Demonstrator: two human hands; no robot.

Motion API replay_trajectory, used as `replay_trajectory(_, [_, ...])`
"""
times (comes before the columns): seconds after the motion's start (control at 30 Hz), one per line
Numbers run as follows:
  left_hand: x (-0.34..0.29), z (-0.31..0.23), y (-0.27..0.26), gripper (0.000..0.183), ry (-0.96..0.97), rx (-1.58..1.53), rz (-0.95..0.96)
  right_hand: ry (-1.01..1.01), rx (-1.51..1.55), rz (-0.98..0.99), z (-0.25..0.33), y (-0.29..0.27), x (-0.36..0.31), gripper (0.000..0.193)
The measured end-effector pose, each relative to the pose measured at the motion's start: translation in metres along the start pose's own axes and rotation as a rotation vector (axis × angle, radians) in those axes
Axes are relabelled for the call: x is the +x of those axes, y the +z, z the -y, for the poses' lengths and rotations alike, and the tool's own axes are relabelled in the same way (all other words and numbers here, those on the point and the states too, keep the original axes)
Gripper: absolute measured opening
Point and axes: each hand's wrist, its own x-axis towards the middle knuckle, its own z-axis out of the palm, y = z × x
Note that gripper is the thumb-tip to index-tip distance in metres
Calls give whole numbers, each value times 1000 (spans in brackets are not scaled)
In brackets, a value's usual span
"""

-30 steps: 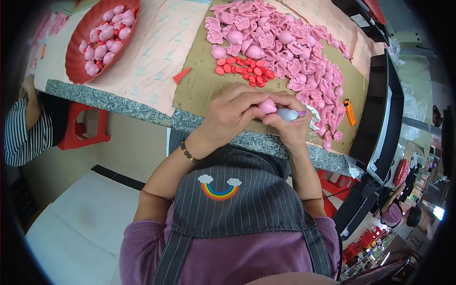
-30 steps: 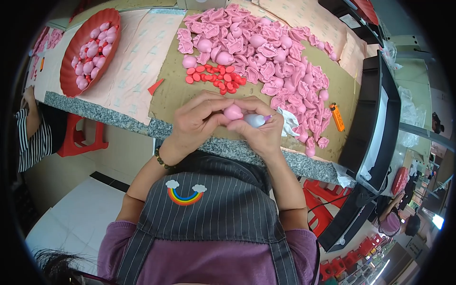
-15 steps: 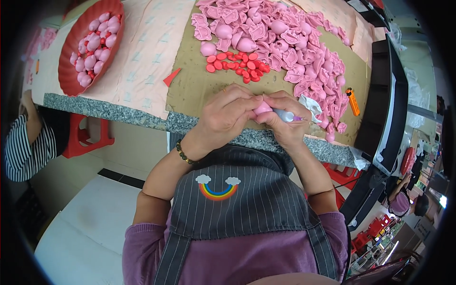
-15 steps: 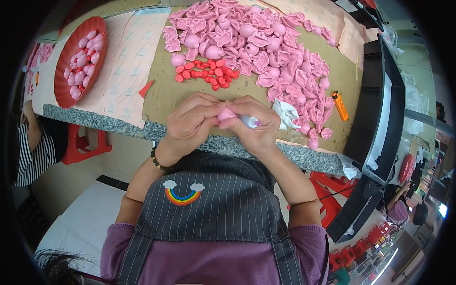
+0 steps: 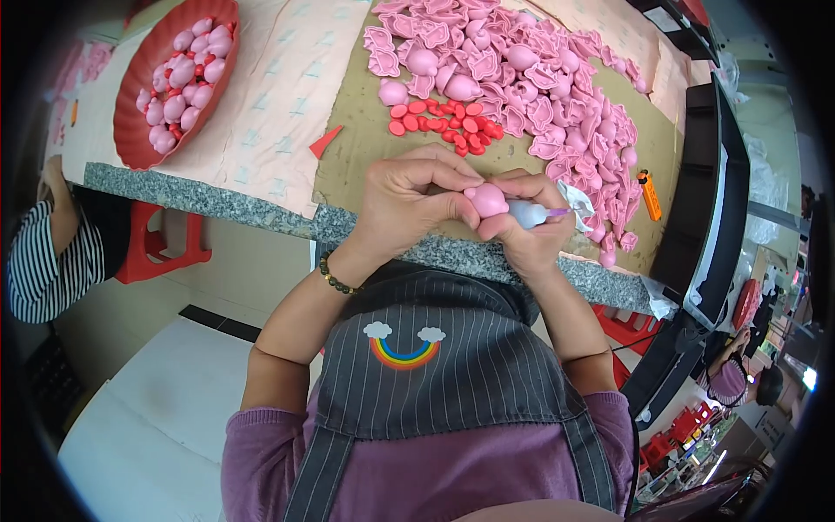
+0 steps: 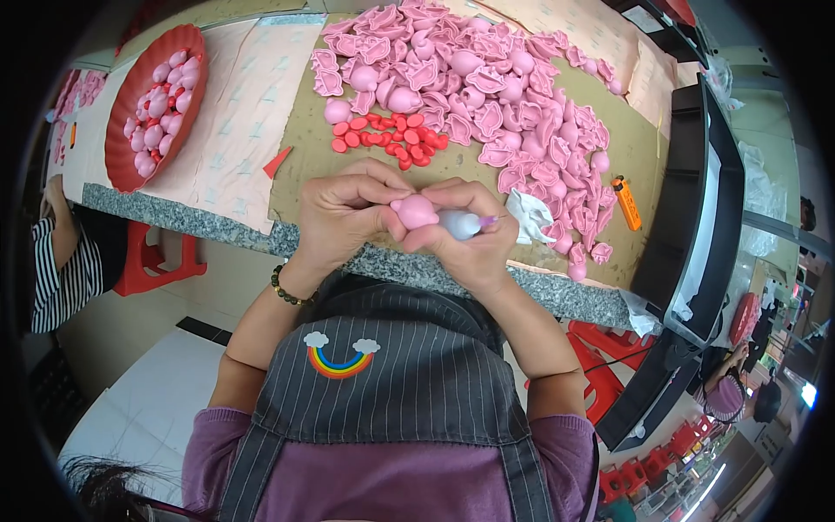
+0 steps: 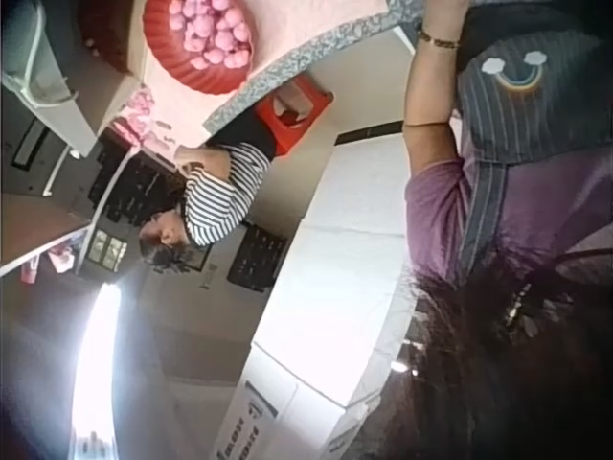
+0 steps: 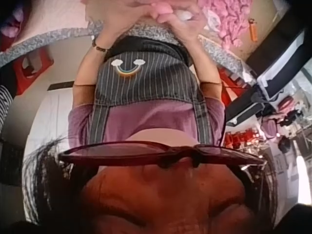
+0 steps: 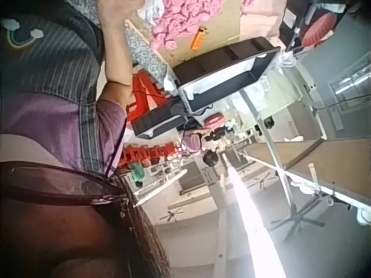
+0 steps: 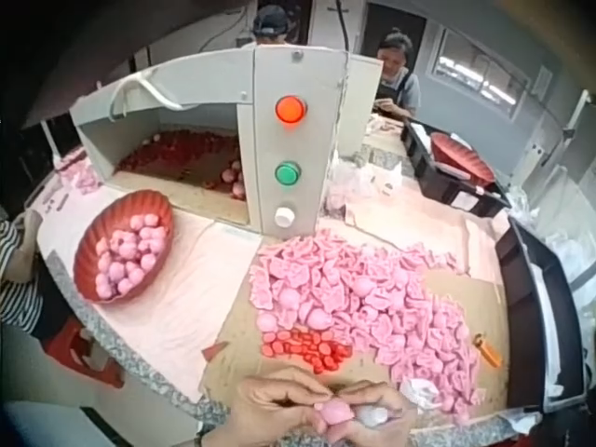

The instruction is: Applying glue to small pink petals and assembling them into balls.

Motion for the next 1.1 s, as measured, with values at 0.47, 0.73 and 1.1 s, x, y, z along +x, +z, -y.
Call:
replay_trajectory(0.47, [2, 1, -7, 16, -187, -162, 127, -502, -541, 265, -5, -12, 11, 30])
replay_trajectory(0.73, [3, 0, -5, 15, -184, -172, 100, -481, -531, 274, -5, -14, 11, 29])
replay_trajectory(1.1, [2, 3, -7, 16, -190, -164, 95, -421, -520, 299, -4, -13, 11, 30])
